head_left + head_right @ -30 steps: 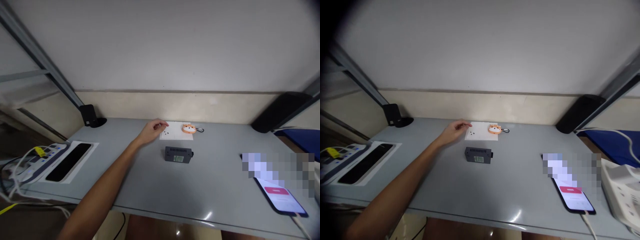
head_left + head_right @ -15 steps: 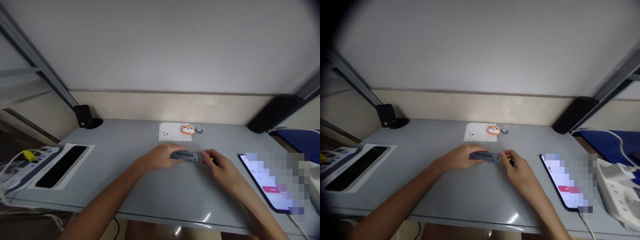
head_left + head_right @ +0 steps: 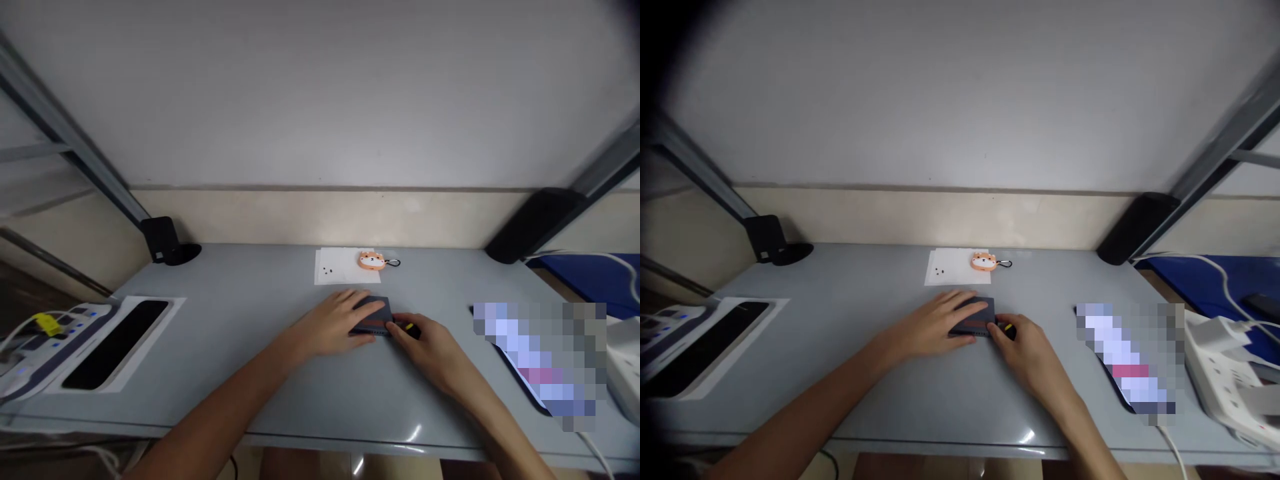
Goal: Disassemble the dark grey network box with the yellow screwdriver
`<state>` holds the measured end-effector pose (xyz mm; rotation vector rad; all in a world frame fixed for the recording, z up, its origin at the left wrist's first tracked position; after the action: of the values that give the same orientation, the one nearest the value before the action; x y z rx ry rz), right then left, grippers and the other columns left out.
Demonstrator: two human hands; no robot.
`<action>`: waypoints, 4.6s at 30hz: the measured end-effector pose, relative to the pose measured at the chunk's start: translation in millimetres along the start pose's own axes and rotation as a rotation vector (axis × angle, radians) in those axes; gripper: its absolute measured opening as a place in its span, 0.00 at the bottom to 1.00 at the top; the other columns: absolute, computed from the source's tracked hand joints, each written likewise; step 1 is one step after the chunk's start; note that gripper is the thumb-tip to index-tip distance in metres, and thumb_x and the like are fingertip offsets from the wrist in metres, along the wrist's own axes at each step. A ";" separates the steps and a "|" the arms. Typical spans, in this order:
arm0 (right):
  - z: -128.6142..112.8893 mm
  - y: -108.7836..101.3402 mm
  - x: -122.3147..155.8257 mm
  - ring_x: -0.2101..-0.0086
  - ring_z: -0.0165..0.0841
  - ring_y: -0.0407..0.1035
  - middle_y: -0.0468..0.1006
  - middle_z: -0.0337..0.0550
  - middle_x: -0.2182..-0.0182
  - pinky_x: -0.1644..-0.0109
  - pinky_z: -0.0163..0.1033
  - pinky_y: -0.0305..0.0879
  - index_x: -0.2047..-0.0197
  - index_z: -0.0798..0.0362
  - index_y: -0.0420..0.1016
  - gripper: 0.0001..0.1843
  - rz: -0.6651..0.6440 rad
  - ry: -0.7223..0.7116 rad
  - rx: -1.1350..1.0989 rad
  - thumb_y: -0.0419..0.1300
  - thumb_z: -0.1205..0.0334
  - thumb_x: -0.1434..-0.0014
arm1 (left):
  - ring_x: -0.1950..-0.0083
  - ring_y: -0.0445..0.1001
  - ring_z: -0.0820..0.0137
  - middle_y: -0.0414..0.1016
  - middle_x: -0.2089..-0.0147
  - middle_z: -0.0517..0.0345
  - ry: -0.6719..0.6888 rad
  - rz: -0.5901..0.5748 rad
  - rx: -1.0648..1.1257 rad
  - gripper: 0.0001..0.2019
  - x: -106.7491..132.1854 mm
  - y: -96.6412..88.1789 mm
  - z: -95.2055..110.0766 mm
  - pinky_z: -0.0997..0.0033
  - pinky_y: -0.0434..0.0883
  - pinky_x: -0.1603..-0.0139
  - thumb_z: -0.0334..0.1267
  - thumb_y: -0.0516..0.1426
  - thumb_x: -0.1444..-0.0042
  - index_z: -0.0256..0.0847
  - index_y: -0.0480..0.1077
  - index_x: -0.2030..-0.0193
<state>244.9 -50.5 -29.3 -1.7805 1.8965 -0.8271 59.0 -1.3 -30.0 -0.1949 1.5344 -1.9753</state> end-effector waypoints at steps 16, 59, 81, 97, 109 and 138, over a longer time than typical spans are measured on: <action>-22.2 -37.7 -14.2 0.62 0.44 0.79 0.85 0.49 0.61 0.55 0.46 0.72 0.57 0.49 0.81 0.21 0.104 -0.150 0.072 0.57 0.43 0.39 | 0.33 0.65 0.53 0.64 0.37 0.51 -0.244 -0.188 0.314 0.46 7.0 -17.4 -14.1 0.48 0.68 0.32 0.46 0.71 0.49 0.60 0.56 0.25; -62.2 -11.3 -49.6 0.82 0.24 0.54 0.63 0.29 0.80 0.78 0.34 0.53 0.63 0.48 0.72 0.08 0.275 -0.302 -0.644 0.60 0.52 0.37 | 0.33 0.69 0.52 0.73 0.35 0.50 -0.130 -0.069 0.135 0.32 -1.1 -5.4 -13.5 0.47 0.64 0.31 0.46 0.67 0.41 0.49 0.65 0.32; -47.1 -13.4 -63.5 0.85 0.22 0.51 0.59 0.25 0.81 0.81 0.32 0.48 0.62 0.46 0.67 0.12 0.285 -0.193 -1.114 0.64 0.51 0.42 | 0.42 0.70 0.59 0.76 0.44 0.51 0.024 0.098 -0.055 0.10 -6.5 11.5 22.0 0.54 0.64 0.38 0.43 0.57 0.29 0.45 0.80 0.53; -11.2 -24.2 -87.6 0.79 0.29 0.62 0.63 0.28 0.81 0.72 0.35 0.63 0.64 0.46 0.59 0.11 0.529 0.070 -1.308 0.54 0.49 0.39 | 0.52 0.76 0.61 0.79 0.54 0.51 -0.342 0.268 -0.078 0.13 -41.9 -31.3 -35.0 0.60 0.73 0.48 0.37 0.54 0.30 0.40 0.81 0.56; -4.2 -22.4 -83.4 0.79 0.29 0.59 0.66 0.31 0.77 0.78 0.33 0.54 0.64 0.47 0.64 0.08 0.685 0.140 -1.102 0.49 0.55 0.38 | 0.46 0.74 0.56 0.78 0.51 0.45 -0.331 -0.038 -0.416 0.16 -71.1 -15.9 -53.1 0.57 0.70 0.47 0.35 0.49 0.27 0.40 0.80 0.54; -47.3 -8.9 -45.7 0.74 0.31 0.59 0.64 0.35 0.76 0.69 0.39 0.58 0.69 0.47 0.62 0.19 0.642 -0.574 -0.425 0.49 0.48 0.27 | 0.37 0.74 0.56 0.77 0.38 0.50 -0.084 0.103 0.137 0.23 9.2 -3.8 -14.0 0.51 0.69 0.34 0.38 0.63 0.40 0.46 0.69 0.38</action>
<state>225.1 1.3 7.0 -1.2547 2.1044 0.3013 43.6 5.7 -33.3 -0.1370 1.3251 -1.9572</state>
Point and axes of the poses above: each hand's wrist, its own x-axis away from the middle knuckle, its own y-axis out of the palm, z = x × y, the point moved 4 cm from there along -x, towards the middle knuckle
